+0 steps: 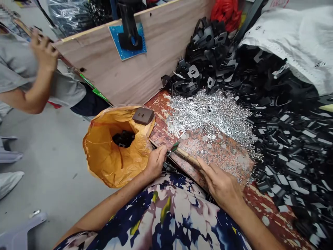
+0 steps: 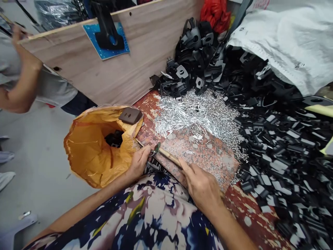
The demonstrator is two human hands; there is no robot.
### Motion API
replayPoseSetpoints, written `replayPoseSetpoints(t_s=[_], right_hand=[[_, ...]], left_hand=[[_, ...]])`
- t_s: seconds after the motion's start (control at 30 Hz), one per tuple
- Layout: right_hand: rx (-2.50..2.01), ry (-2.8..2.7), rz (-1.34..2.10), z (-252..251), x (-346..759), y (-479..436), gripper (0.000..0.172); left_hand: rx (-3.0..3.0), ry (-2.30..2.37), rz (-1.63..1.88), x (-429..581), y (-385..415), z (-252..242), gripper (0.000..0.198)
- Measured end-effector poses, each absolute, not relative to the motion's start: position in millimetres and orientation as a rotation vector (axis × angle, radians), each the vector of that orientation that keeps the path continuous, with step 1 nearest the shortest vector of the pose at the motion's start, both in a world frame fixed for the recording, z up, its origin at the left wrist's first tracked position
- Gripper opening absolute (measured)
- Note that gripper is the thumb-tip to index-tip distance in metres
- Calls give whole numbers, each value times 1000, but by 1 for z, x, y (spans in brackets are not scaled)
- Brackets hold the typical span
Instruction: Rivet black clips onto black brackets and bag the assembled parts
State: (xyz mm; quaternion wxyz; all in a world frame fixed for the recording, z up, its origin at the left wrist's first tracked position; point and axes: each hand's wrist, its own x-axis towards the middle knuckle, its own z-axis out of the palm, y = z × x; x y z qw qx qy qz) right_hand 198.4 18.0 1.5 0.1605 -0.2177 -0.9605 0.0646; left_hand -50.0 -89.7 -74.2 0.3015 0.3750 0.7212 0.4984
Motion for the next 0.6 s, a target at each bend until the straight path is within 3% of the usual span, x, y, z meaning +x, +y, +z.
replayPoseSetpoints(t_s=[0.13, 0.43, 0.6], right_hand=[[-609, -2623, 233, 1, 204, 20, 62], [-741, -2833, 612, -11, 196, 18, 48], [-846, -2741, 400, -27, 194, 28, 35]], left_hand=[[987, 1927, 1297, -52, -91, -74, 40], [1070, 1874, 1312, -55, -90, -56, 37], [1179, 2196, 1157, -103, -113, -36, 30]])
